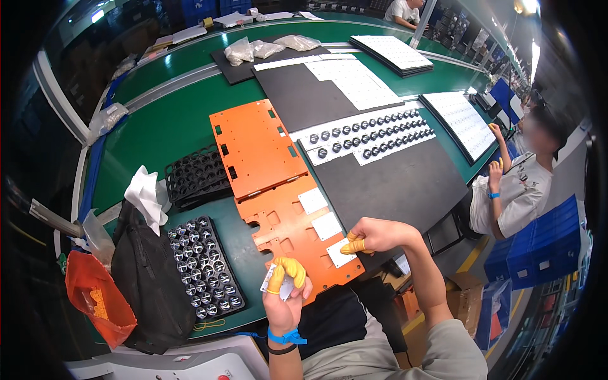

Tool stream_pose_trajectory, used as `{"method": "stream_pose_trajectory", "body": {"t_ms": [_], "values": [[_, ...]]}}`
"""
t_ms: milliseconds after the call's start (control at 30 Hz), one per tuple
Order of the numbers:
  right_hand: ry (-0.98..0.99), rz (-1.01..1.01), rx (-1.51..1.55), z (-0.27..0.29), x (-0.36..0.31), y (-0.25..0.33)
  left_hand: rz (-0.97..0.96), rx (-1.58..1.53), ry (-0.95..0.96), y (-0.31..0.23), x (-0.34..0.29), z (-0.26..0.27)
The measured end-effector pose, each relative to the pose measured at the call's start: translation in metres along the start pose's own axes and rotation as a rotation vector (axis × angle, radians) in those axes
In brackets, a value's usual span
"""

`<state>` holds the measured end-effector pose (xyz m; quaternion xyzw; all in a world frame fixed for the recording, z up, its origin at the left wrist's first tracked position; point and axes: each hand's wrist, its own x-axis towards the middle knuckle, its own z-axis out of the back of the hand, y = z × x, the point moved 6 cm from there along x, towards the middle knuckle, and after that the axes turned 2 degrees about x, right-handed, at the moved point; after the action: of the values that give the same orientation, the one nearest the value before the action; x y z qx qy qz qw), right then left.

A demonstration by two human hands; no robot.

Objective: The person assembles small cylindrical components into an orange plastic tray by hand. They pick up each component, place it into a designated slot, and then move the tray to a machine for processing. The person repeats this process for multiple components throughout the clip.

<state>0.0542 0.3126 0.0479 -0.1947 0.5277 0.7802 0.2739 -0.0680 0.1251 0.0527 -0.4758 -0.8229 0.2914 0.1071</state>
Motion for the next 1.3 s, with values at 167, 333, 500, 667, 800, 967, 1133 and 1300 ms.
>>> {"method": "stream_pose_trajectory", "body": {"t_ms": [167, 333, 500, 667, 800, 967, 1133, 1300], "values": [[-0.022, 0.041, 0.01, -0.002, 0.0, -0.005, 0.001, -0.023, 0.067, 0.001, 0.001, -0.001], [-0.047, 0.034, 0.02, -0.001, -0.001, -0.002, 0.011, 0.042, 0.06, 0.006, 0.0, 0.002], [-0.196, 0.003, 0.011, -0.001, -0.015, 0.01, -0.026, 0.026, 0.111, 0.008, -0.002, 0.008], [-0.475, 0.035, -0.307, -0.005, -0.032, 0.029, -0.045, 0.028, 0.104, 0.012, 0.0, 0.013], [-0.698, -0.001, -0.671, -0.015, -0.059, 0.079, -0.062, 0.062, 0.105, 0.015, 0.0, 0.015], [-0.78, 0.485, -0.521, -0.048, -0.072, 0.174, -0.071, 0.044, -0.047, 0.014, -0.004, 0.022], [-0.585, 0.659, -0.365, -0.047, 0.022, 0.219, -0.08, 0.176, -0.271, -0.009, -0.023, 0.013], [-0.357, 0.755, -0.344, -0.079, 0.109, 0.213, -0.178, 0.125, -0.133, -0.038, -0.054, 0.022]]}}
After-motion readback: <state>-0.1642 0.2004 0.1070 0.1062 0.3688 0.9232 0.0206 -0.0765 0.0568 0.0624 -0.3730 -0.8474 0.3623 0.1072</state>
